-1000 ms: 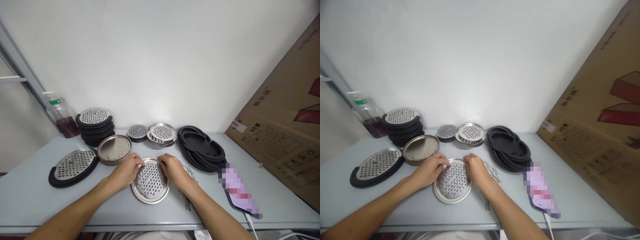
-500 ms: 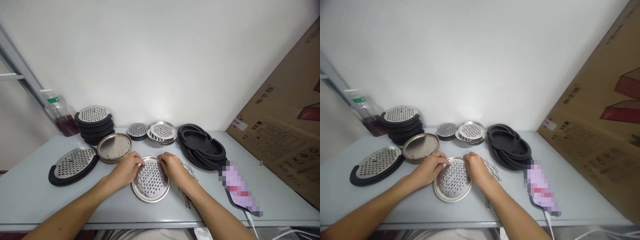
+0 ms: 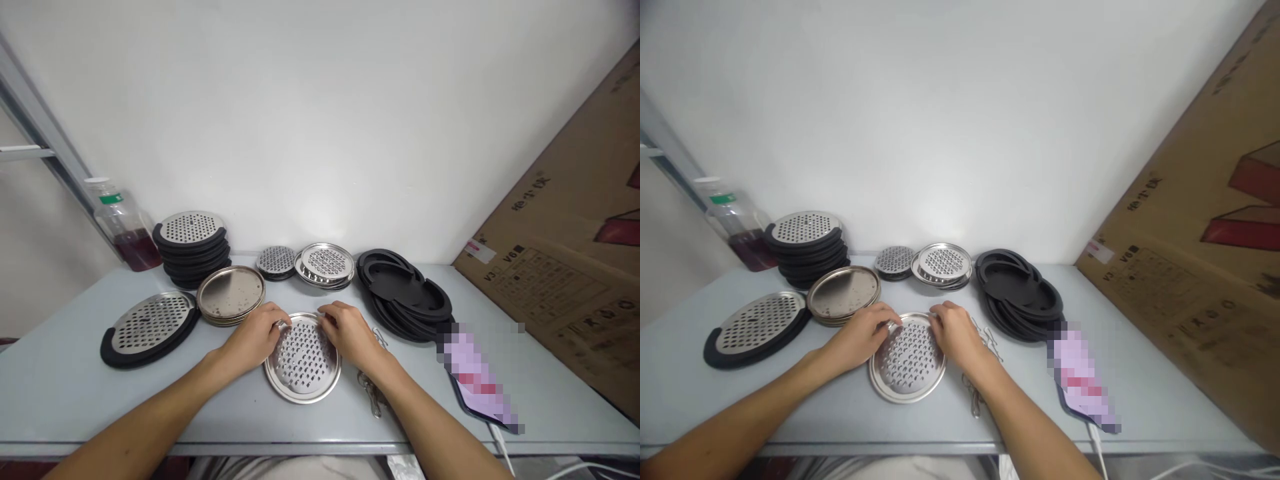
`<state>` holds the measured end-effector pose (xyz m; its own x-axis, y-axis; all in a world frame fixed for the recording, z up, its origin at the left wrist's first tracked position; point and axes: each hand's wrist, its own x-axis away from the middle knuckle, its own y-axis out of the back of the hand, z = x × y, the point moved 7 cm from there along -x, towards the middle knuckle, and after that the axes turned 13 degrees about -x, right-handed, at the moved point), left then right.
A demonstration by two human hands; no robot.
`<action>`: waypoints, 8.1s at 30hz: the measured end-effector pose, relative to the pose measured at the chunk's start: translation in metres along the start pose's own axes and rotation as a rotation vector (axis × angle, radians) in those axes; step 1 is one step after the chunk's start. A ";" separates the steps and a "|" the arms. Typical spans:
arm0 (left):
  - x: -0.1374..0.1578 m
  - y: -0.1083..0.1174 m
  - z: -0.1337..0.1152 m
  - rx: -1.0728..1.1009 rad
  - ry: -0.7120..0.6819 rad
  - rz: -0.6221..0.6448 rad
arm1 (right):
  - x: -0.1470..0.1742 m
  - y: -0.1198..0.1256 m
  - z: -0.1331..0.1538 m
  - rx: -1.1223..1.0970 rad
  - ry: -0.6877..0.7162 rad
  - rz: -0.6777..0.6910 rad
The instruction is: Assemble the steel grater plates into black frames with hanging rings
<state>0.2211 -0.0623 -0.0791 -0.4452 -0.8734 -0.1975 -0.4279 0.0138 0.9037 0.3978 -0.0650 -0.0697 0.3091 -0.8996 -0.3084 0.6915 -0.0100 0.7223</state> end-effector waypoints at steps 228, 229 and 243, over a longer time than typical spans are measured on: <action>0.035 0.010 -0.002 0.098 0.003 0.184 | -0.020 0.086 -0.058 0.502 -0.338 -0.324; 0.035 0.010 -0.002 0.094 0.003 0.182 | -0.019 0.086 -0.059 0.476 -0.324 -0.355; 0.035 0.007 -0.001 0.074 -0.016 0.168 | -0.001 0.093 -0.005 0.112 0.219 -0.669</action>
<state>0.2037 -0.0935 -0.0792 -0.5275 -0.8479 -0.0522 -0.4028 0.1955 0.8942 0.4651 -0.0631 -0.0054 -0.0262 -0.5766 -0.8166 0.7107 -0.5852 0.3904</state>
